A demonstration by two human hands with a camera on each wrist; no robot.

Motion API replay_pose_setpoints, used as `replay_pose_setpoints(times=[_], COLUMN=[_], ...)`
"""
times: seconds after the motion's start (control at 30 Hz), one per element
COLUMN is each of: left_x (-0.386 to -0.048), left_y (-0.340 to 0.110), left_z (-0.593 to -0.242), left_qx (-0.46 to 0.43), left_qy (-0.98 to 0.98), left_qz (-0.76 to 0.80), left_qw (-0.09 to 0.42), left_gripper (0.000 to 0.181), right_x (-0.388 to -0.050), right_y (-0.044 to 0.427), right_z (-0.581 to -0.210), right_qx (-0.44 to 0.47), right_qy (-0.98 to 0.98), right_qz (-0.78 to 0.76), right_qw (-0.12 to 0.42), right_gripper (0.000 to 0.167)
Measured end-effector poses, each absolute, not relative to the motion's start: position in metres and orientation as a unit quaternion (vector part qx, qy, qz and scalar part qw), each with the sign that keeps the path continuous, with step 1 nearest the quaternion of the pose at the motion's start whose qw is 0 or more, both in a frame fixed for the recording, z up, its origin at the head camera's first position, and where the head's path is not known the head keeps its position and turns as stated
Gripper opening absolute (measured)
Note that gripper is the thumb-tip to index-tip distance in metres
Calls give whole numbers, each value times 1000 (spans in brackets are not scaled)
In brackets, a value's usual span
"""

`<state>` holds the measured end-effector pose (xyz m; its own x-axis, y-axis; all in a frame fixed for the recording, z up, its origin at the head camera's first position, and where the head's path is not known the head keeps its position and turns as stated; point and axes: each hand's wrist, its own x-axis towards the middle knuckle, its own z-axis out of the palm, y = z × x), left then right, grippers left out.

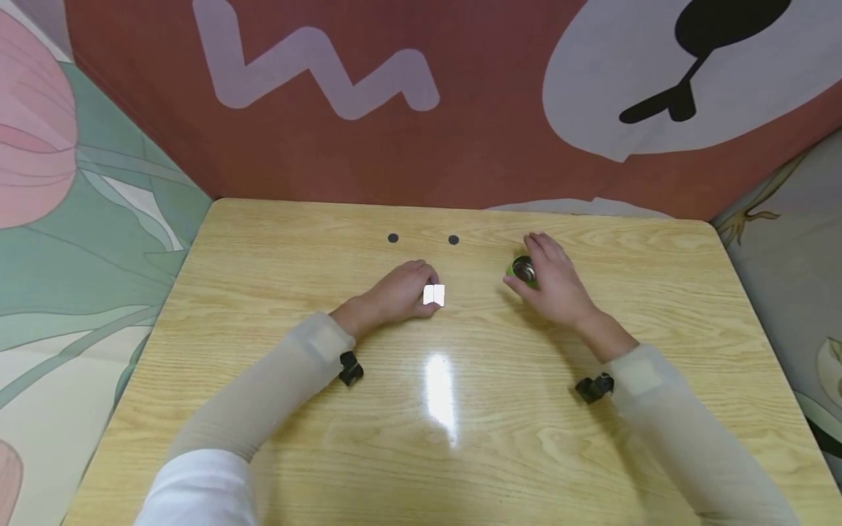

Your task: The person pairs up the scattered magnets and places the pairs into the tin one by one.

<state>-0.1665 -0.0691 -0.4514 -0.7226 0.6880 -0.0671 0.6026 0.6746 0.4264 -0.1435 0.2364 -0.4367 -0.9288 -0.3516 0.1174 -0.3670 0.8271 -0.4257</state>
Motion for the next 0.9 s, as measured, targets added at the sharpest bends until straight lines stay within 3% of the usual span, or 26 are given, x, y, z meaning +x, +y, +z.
replay_pose_setpoints(times=[0.2, 0.67, 0.9], left_x=[-166, -162, -159], left_y=[-69, -67, -66], left_z=[-451, -447, -444], left_qx=[350, 310, 260], left_qy=[908, 912, 913], left_qz=[200, 233, 272], left_qw=[114, 131, 157], left_gripper=[38, 37, 34], right_x=[-141, -137, -137], right_y=[242, 252, 253], right_z=[-440, -448, -448], right_qx=[188, 149, 145], right_qy=[-957, -968, -968], right_qz=[220, 189, 184], right_qw=[13, -71, -86], right_gripper=[81, 81, 80])
